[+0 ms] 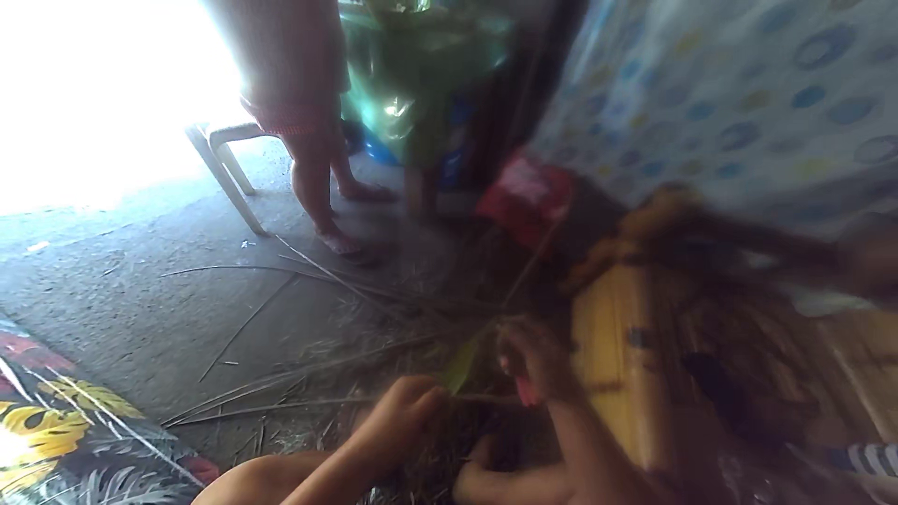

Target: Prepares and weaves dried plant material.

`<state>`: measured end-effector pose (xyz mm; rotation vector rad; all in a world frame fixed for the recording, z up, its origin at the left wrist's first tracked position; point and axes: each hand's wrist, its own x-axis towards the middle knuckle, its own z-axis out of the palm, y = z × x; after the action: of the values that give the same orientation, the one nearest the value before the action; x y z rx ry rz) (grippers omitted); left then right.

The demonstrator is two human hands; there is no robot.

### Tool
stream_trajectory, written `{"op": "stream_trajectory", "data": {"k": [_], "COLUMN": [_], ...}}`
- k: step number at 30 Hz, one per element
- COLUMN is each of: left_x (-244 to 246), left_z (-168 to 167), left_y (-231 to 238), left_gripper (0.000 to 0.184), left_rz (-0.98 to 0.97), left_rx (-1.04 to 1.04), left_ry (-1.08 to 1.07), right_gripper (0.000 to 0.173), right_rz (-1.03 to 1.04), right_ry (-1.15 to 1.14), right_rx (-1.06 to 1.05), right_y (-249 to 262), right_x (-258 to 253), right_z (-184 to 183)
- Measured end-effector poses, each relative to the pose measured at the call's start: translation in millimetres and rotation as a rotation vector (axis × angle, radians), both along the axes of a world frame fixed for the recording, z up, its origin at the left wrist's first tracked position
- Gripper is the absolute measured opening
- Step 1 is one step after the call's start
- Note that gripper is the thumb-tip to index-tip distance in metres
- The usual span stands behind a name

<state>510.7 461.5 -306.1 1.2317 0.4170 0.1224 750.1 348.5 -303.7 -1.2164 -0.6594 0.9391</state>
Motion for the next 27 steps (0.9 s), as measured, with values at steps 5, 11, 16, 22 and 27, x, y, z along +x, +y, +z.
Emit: {"op": "stream_trajectory", "data": {"k": [5, 11, 16, 22, 27], "left_x": [3.7, 5.0, 15.9, 7.7, -2.4], "left_z": [-8.5, -14.8, 30.9, 5.4, -13.3], "left_y": [-4.8, -14.4, -17.4, -17.7, -18.3], "left_gripper": [0.027, 0.029, 0.035, 0.032, 0.028], "left_rz": [0.103, 0.074, -0.056, 0.076, 0.111], "left_rx": [0.543, 0.994, 0.901, 1.029, 1.095], "left_ry": [0.198, 0.285, 0.459, 0.35, 0.286], "right_gripper": [0.022, 0.019, 0.019, 0.023, 0.022], "right_rz": [0.334, 0.289, 0.008, 0.378, 0.152], "right_ry": [-0.048, -0.024, 0.02, -0.058, -0.047], "right_rx": [-0.2, -0.325, -0.289, -0.345, -0.349], "right_y": [-6.2, -3.8, 0.6, -4.4, 1.4], "right_x": [-33.3, -48.5, -18.4, -51.6, -24.7], "right_z": [11.3, 5.6, 6.0, 6.4, 6.3]}}
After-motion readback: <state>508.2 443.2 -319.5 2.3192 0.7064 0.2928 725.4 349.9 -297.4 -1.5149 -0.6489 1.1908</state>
